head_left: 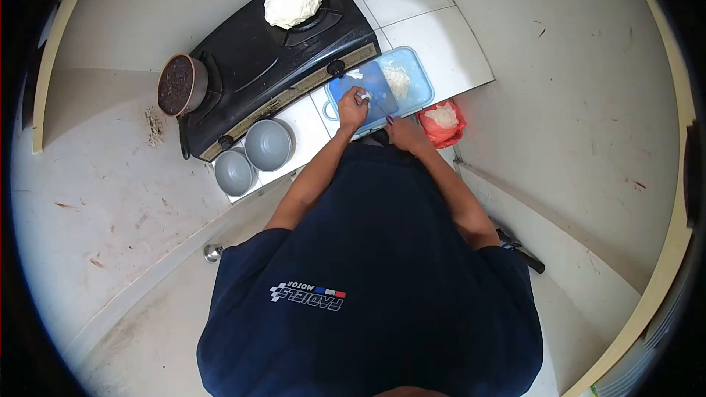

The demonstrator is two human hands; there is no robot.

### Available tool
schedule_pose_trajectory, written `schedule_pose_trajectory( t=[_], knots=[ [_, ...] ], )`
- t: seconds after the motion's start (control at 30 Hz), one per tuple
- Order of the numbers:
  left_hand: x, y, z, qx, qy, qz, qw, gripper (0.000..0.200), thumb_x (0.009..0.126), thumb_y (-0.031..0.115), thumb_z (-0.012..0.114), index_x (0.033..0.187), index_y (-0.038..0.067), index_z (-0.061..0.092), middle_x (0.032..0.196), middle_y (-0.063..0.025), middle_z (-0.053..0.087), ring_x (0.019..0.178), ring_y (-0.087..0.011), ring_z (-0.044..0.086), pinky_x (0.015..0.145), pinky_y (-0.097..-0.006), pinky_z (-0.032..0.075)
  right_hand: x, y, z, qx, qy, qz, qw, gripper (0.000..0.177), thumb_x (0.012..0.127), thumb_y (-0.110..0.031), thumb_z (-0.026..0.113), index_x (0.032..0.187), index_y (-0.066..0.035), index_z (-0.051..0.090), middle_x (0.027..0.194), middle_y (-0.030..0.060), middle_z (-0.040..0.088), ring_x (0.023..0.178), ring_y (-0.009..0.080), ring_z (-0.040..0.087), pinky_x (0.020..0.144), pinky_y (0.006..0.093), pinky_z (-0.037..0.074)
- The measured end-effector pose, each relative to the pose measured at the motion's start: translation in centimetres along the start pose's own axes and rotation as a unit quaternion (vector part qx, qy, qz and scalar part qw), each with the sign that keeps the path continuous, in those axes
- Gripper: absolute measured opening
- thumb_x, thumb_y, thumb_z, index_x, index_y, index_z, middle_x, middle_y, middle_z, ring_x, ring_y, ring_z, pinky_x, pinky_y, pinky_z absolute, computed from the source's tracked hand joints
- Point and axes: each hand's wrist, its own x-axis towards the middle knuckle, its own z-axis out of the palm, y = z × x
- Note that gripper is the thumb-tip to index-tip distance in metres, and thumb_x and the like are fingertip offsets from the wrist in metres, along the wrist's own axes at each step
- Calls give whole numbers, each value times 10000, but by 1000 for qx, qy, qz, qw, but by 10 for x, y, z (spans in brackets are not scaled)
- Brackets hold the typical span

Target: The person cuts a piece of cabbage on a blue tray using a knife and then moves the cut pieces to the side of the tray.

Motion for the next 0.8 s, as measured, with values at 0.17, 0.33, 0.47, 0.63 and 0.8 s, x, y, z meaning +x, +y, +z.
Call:
schedule_pose_trajectory(
  t=[0.17,0.33,0.47,0.63,0.8],
  knots=[
    [1,-11,10,-28,14,-29,999,197,781,90,767,943,52,663,746,-114,649,718,-296,666,685,-415,518,-29,-3,-26,-10,-32,23,999,433,999,-348,504,978,28,717,993,280,712,921,453,703,838,558,552],
    [1,-10,17,-46,28,-73,996,196,776,92,764,938,55,660,713,-101,643,694,-277,665,678,-404,523,-25,-6,-27,-8,-4,19,1000,444,988,-348,517,948,44,722,966,282,714,913,452,704,830,569,549],
    [0,-5,15,-47,40,-66,996,185,783,89,755,934,57,653,695,-95,644,659,-264,662,653,-398,521,-21,-9,-28,-10,-6,4,1000,452,993,-349,507,944,48,718,964,288,714,898,452,705,825,572,548],
    [0,-3,15,-37,44,-59,997,184,782,85,753,929,58,646,672,-92,642,641,-257,662,634,-389,520,-4,-14,-15,0,-6,-2,1000,449,1000,-338,491,934,45,716,946,286,716,888,455,707,821,566,554],
    [1,-1,11,-81,10,-89,993,158,820,60,749,926,35,635,677,-95,643,588,-223,689,563,-367,539,8,-18,-8,-10,28,-16,999,492,1038,-350,444,896,51,692,876,310,699,839,474,700,784,590,545]
  ],
)
